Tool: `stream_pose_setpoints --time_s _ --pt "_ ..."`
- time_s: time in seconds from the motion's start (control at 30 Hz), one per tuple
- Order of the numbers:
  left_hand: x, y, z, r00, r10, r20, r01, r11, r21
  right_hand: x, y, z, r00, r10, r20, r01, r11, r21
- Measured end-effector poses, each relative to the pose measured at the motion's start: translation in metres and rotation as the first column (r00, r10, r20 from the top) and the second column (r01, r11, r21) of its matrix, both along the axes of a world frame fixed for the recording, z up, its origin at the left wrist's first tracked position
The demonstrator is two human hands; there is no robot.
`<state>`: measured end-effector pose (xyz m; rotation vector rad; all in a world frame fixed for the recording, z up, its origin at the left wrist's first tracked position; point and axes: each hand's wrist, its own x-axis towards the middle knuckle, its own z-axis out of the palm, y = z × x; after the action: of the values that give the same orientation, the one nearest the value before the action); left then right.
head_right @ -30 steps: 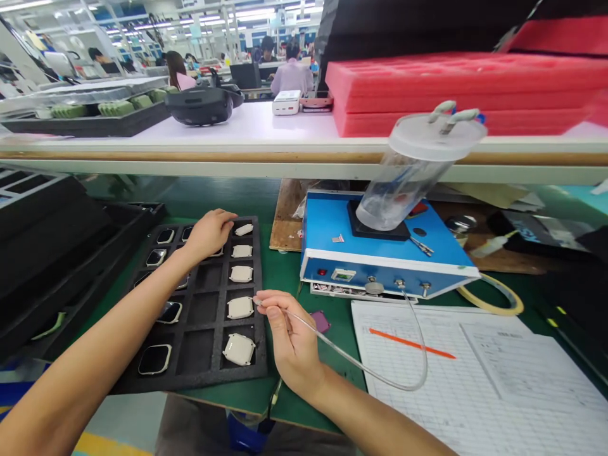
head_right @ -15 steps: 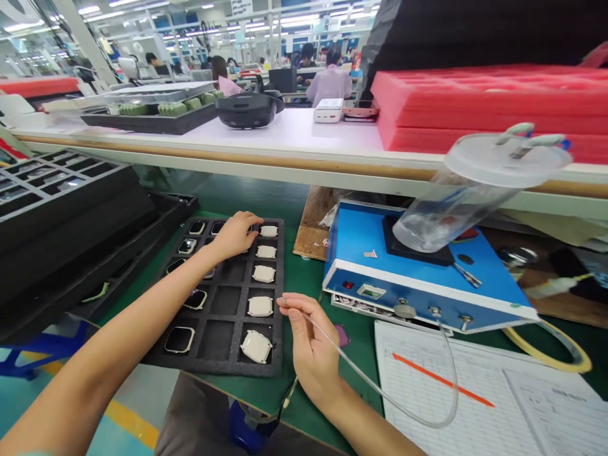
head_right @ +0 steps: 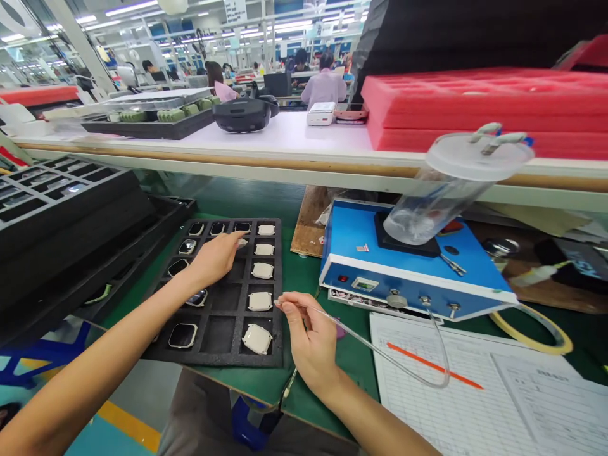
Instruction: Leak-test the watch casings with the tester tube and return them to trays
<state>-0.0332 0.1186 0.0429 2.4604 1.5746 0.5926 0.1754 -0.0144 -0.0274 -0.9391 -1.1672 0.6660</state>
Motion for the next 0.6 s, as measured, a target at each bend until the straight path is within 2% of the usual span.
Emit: stream_pose_setpoints --time_s 0.07,0.13,0.2,0.27,0.3,0.37,0.47,0.6 --pt "0.009 -0.036 -0.005 0.994 0.029 0.11 -0.031 0.999 0.012 0.0 -0.001 0.003 1.0 0.002 0.015 -0.003 1.0 0.026" --pt "0.022 -0.075 -0.013 0.957 0.041 0.287 -0.032 0.999 -0.034 0.002 -0.003 0.005 0.999 -0.013 0.052 0.011 0.999 0.053" --pt "0.037 -0.107 -0.022 0.763 0.137 0.631 -0.009 0.98 -0.201 0.003 -0.004 0.006 0.996 -0.024 0.084 0.018 0.997 0.076" --pt "0.05 -0.129 -0.029 0.544 0.276 0.792 0.052 0.931 -0.36 0.003 -0.004 0.005 0.996 -0.006 0.089 -0.002 0.996 0.095" --pt "0.055 -0.134 -0.031 0.478 0.329 0.814 0.075 0.908 -0.411 0.003 -0.004 0.005 0.996 0.01 0.084 -0.019 0.995 0.1" --pt "0.061 -0.138 -0.034 0.409 0.387 0.827 0.084 0.886 -0.456 0.003 -0.004 0.004 0.996 0.041 0.076 -0.049 0.993 0.104" --pt "0.063 -0.135 -0.036 0.371 0.401 0.837 0.057 0.89 -0.452 0.003 -0.004 0.004 0.993 0.074 0.089 -0.082 0.992 0.094" --pt "0.062 -0.134 -0.036 0.365 0.379 0.85 0.046 0.905 -0.423 0.004 -0.004 0.004 0.992 0.083 0.091 -0.092 0.99 0.104"
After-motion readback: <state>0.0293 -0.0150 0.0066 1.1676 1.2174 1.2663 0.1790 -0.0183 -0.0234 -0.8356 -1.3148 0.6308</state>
